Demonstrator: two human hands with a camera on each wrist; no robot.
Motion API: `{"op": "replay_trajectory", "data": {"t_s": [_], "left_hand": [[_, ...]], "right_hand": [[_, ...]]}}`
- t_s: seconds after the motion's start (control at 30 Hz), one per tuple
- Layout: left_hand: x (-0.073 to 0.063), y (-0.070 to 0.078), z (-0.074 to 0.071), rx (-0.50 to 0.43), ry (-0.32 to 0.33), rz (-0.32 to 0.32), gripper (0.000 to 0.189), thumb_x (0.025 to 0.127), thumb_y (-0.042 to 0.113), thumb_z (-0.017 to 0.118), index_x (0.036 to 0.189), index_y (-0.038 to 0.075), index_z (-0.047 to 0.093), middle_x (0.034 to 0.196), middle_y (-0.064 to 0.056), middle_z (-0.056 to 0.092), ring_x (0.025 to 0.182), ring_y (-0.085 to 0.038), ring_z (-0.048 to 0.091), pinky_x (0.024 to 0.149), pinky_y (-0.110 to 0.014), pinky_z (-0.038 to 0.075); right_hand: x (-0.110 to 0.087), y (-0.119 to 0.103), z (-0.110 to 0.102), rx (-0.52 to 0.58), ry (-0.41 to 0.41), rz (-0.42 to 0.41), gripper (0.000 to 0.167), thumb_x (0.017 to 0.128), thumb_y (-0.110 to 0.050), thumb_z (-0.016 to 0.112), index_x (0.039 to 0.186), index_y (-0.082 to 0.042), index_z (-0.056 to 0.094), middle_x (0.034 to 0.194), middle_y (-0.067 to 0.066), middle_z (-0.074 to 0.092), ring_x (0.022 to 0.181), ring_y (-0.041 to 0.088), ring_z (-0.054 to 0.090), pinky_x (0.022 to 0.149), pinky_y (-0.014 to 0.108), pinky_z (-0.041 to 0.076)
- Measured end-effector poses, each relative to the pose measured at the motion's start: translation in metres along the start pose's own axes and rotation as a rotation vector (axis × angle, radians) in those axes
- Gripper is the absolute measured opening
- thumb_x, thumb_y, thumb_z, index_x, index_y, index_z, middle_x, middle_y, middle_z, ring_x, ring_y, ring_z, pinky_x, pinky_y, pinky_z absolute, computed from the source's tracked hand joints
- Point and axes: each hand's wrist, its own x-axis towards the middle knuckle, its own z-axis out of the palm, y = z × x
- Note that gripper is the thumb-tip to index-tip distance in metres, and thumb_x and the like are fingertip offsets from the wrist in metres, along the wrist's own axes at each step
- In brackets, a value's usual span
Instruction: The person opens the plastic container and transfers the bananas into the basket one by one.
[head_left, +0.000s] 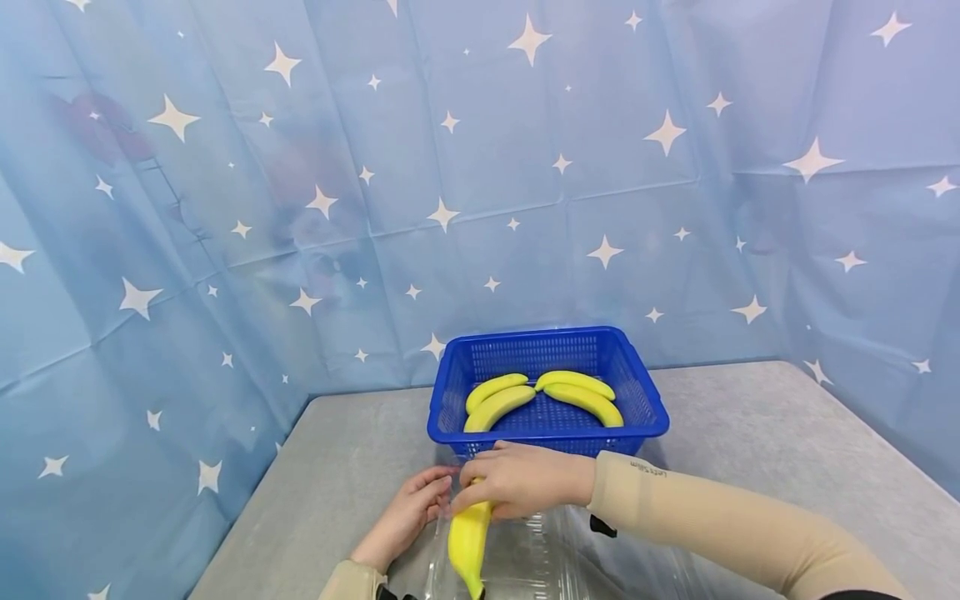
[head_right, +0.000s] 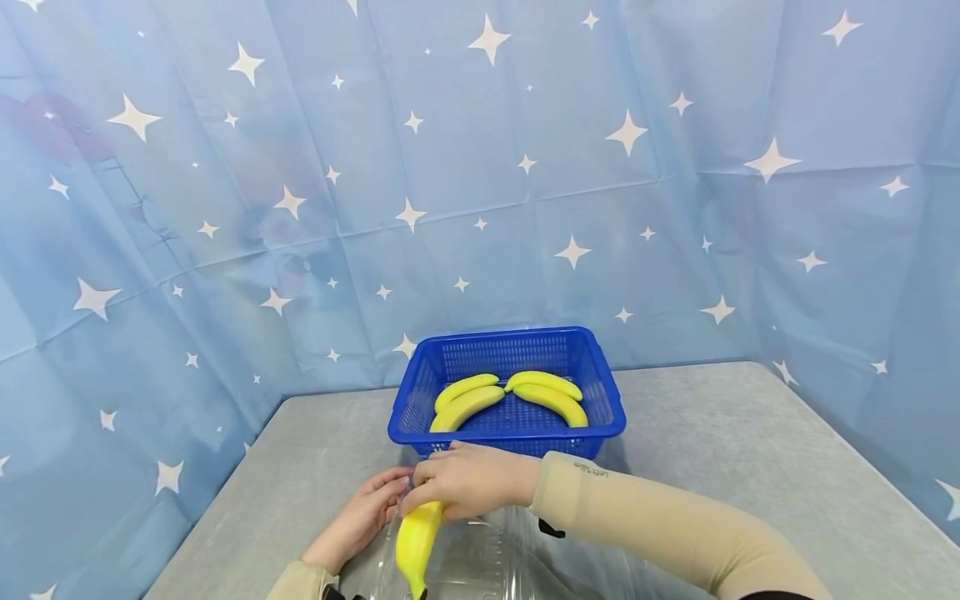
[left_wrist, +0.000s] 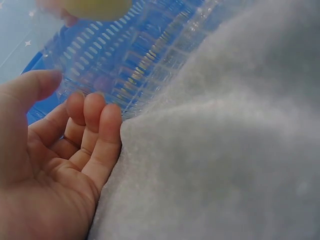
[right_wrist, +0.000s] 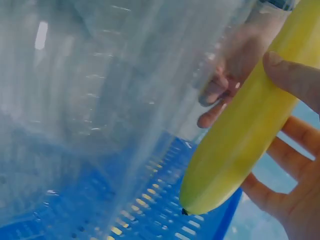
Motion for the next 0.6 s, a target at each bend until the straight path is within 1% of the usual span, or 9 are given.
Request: {"op": "replay_trajectory", "data": {"t_s": [0.03,0.1,0.23,0.33,0.47,0.6], "left_hand": [[0.0,0.0,0.0,-0.002,0.002,-0.001,0.04,0.101,0.023,0.052,0.128,-0.006,0.053,0.09,-0.001,0.06,0.076,-0.01,0.056,0.071,-0.026,0.051],[-0.001,0.001,0.001,-0.004,0.003,-0.002,0.038,0.101,0.022,0.052,0.127,-0.006,0.054,0.094,-0.001,0.061,0.078,-0.01,0.057,0.072,-0.026,0.051],[-0.002,0.0,0.001,-0.016,-0.003,0.006,0.038,0.101,0.02,0.052,0.128,-0.007,0.053,0.101,-0.003,0.063,0.084,-0.011,0.059,0.076,-0.026,0.051],[-0.002,-0.001,0.001,-0.024,-0.008,0.012,0.039,0.101,0.019,0.051,0.129,-0.008,0.052,0.109,-0.004,0.063,0.092,-0.012,0.061,0.081,-0.027,0.051],[-0.001,-0.001,0.001,-0.021,-0.008,0.009,0.042,0.101,0.02,0.05,0.132,-0.008,0.05,0.118,-0.007,0.061,0.102,-0.015,0.061,0.087,-0.029,0.05],[-0.001,-0.001,0.001,-0.009,-0.004,0.005,0.043,0.102,0.024,0.049,0.133,-0.007,0.05,0.121,-0.007,0.059,0.104,-0.015,0.06,0.089,-0.03,0.05]], "right_hand": [[0.001,0.0,-0.001,-0.005,0.006,0.002,0.047,0.089,-0.026,0.072,0.133,-0.034,0.056,0.119,-0.007,0.057,0.105,0.007,0.054,0.085,0.034,0.049],[0.003,-0.001,-0.003,-0.02,0.017,0.005,0.046,0.089,-0.026,0.072,0.132,-0.034,0.056,0.12,-0.007,0.057,0.105,0.007,0.054,0.086,0.036,0.05],[0.007,-0.001,-0.007,-0.049,0.03,0.001,0.046,0.089,-0.028,0.073,0.131,-0.034,0.055,0.12,-0.007,0.057,0.104,0.007,0.054,0.084,0.03,0.048],[0.009,-0.001,-0.009,-0.057,0.044,0.0,0.046,0.088,-0.028,0.073,0.131,-0.034,0.055,0.12,-0.007,0.057,0.103,0.007,0.054,0.081,0.025,0.047],[0.01,-0.001,-0.012,-0.049,0.062,0.008,0.045,0.089,-0.029,0.072,0.131,-0.032,0.056,0.12,-0.007,0.058,0.104,0.007,0.054,0.082,0.023,0.046],[0.011,0.0,-0.014,-0.043,0.059,0.018,0.046,0.089,-0.03,0.072,0.132,-0.031,0.056,0.118,-0.007,0.059,0.103,0.007,0.054,0.084,0.023,0.046]]}}
